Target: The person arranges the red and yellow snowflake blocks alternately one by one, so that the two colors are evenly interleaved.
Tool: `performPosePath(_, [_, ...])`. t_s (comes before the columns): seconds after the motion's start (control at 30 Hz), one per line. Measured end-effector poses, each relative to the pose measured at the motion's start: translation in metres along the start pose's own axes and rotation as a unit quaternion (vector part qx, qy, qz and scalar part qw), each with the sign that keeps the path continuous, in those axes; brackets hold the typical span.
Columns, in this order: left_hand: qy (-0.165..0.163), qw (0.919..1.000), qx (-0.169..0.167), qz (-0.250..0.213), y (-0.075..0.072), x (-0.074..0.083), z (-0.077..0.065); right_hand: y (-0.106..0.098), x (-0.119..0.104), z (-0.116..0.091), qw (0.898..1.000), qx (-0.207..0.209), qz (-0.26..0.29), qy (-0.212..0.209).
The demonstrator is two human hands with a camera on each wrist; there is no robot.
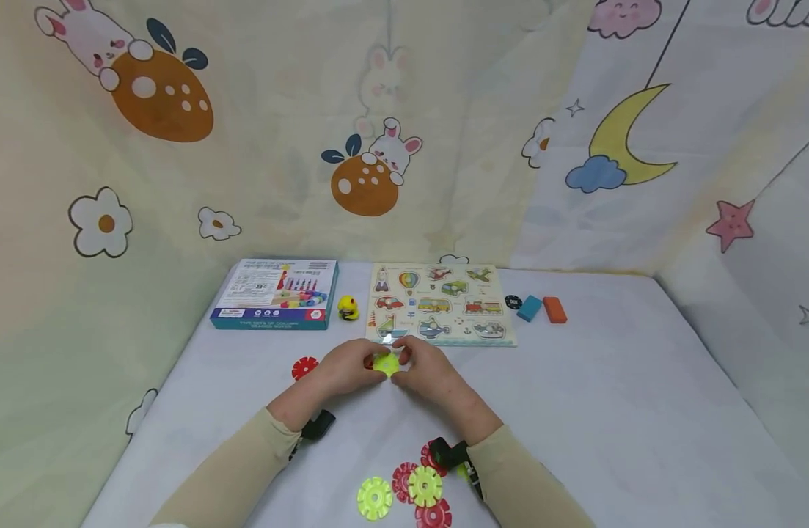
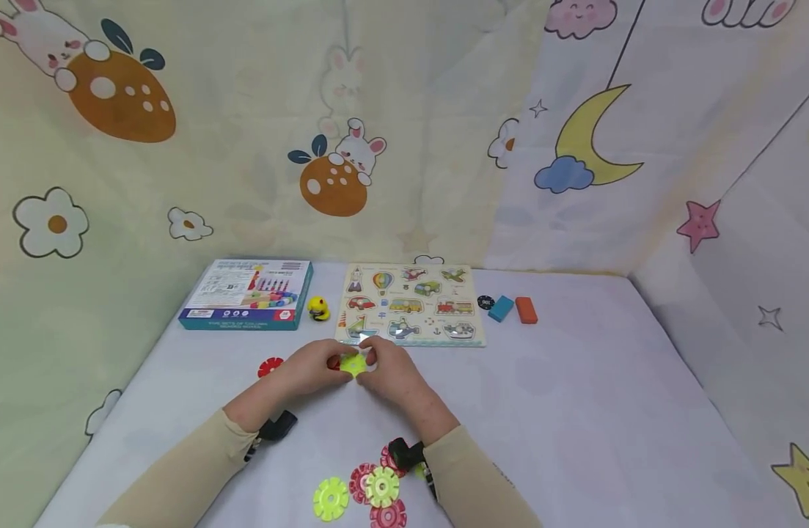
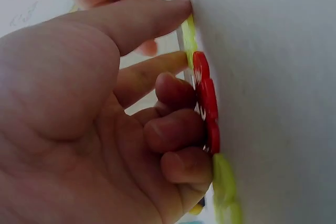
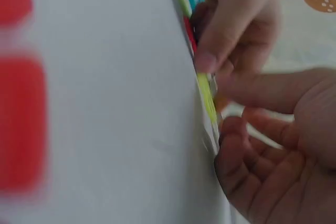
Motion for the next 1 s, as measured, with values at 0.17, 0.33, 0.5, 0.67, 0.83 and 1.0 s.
performPosePath(0.17, [0.007, 0.9999, 0.009, -0.001, 0.002, -0.003, -0.001, -0.008, -0.011, -0.013, 0.997, -0.041, 0.063, 0.027])
performPosePath(0.33, [0.009, 0.9999, 0.014, -0.004, -0.001, -0.002, -0.002, -0.015, -0.028, -0.038, 0.993, -0.108, 0.052, -0.003])
performPosePath(0.5, [-0.002, 0.9999, 0.012, -0.008, -0.001, -0.001, -0.003, -0.019, -0.021, -0.069, 0.984, -0.179, -0.017, 0.009])
performPosePath(0.67, [-0.004, 0.9999, 0.007, -0.007, 0.001, 0.001, -0.002, -0.016, -0.001, -0.099, 0.97, -0.229, -0.068, 0.047])
performPosePath(0.83, [-0.001, 0.9999, 0.01, -0.001, 0.0, 0.001, -0.003, -0.007, 0.004, -0.11, 0.966, -0.215, -0.134, 0.052])
performPosePath(1.0, [-0.009, 0.9999, 0.01, -0.007, -0.001, 0.0, -0.004, 0.0, 0.004, -0.109, 0.967, -0.196, -0.153, 0.053])
Point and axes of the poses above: each hand's wrist, its own z-axis towards the middle knuckle, its own y-axis out of the palm, x = y × z, the point moved 8 cm from there along z, towards the middle knuckle, and after that the axes turned 12 degrees about z, right-handed, at the moved point
